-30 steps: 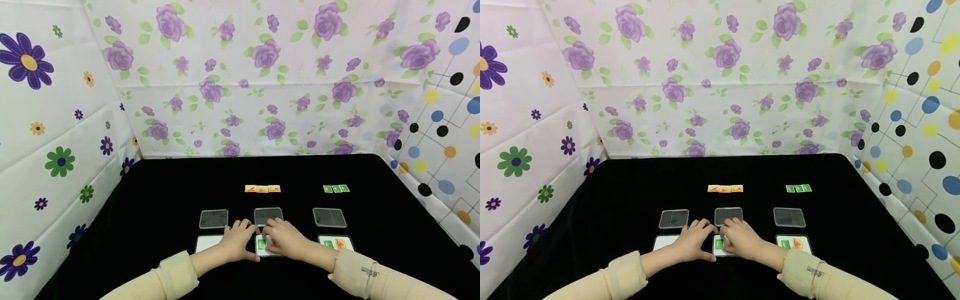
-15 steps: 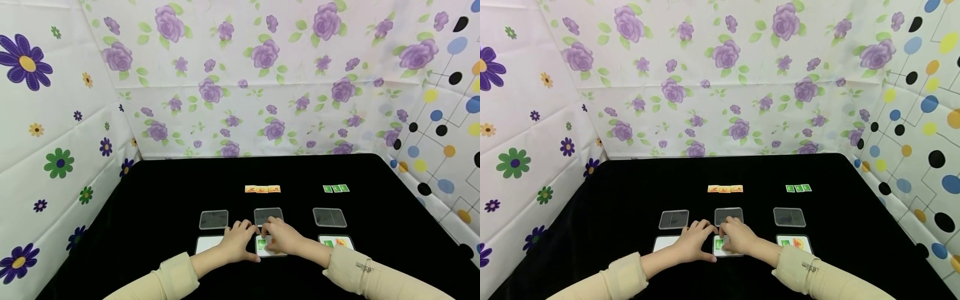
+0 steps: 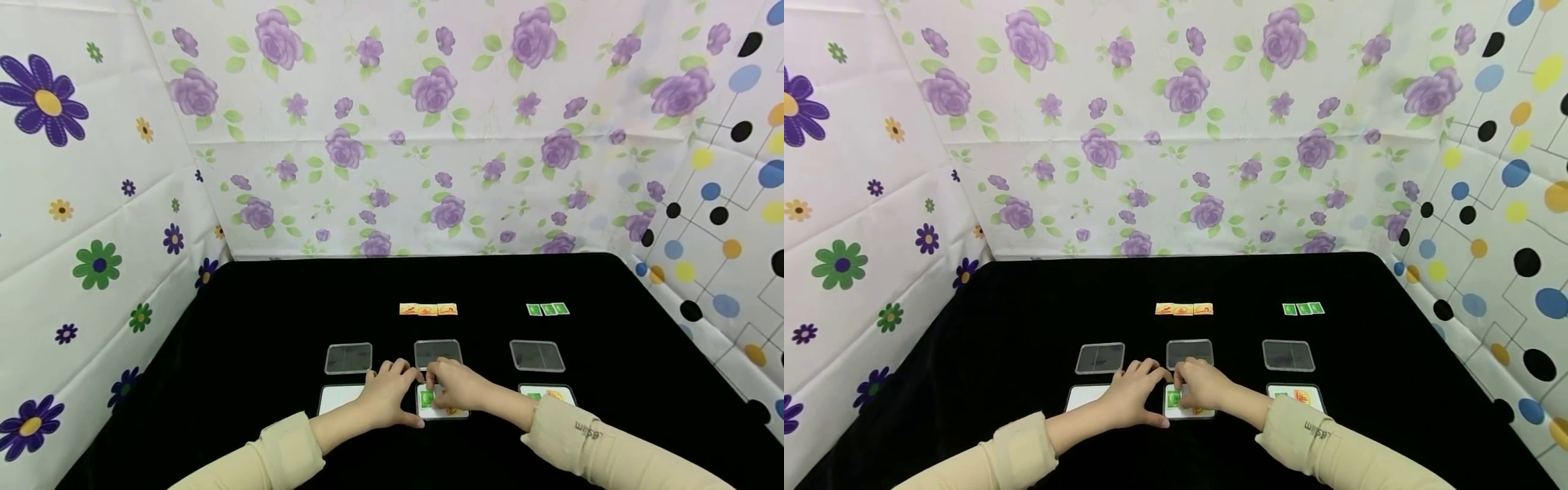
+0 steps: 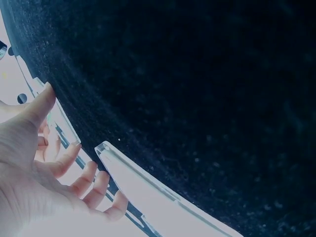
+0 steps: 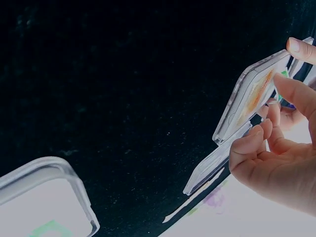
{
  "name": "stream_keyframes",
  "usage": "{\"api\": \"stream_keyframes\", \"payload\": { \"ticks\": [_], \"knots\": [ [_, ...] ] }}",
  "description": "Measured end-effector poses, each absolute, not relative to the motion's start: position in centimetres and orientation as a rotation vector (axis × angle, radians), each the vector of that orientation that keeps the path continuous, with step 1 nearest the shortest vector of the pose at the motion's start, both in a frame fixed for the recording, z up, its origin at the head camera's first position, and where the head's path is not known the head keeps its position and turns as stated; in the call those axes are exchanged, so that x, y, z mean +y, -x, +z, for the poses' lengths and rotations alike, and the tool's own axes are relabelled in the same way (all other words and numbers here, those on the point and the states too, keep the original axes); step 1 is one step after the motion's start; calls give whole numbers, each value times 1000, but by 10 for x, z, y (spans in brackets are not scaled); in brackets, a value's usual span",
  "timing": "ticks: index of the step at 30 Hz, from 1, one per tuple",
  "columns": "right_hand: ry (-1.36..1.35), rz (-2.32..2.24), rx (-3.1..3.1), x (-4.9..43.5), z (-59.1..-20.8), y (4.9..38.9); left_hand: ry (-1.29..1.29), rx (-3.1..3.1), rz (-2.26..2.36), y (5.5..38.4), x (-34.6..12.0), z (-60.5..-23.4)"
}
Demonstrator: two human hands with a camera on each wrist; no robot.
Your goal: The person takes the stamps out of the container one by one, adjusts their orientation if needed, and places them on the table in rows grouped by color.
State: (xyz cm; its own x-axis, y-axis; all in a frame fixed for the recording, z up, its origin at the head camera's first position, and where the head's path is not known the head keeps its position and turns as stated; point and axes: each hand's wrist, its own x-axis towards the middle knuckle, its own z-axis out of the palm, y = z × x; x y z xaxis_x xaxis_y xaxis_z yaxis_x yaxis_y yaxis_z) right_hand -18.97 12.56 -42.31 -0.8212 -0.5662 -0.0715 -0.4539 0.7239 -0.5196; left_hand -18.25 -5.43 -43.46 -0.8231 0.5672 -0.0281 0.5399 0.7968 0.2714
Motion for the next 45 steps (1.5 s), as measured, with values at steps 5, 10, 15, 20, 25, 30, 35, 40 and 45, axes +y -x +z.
{"api": "stream_keyframes", "payload": {
  "ticks": [5,10,15,20,25,30,35,40,45],
  "knots": [
    [826,-750,2665,126,-424,192,-890,2864,382,182,-54,-435],
    [862,-770,2640,127,-425,193,-881,2859,390,182,-53,-435],
    [910,-842,2620,127,-427,193,-879,2866,384,183,-54,-436],
    [953,-926,2607,128,-431,192,-871,2865,384,182,-54,-436],
    [955,-979,2648,127,-434,192,-876,2872,381,183,-53,-436],
    [937,-1016,2662,127,-433,191,-872,2872,377,183,-52,-436],
    [919,-1034,2668,127,-432,192,-877,2870,387,182,-53,-435],
    [922,-1024,2674,127,-434,193,-879,2870,402,181,-55,-434],
    [928,-1056,2644,129,-436,193,-879,2878,386,183,-55,-436]
  ]
}}
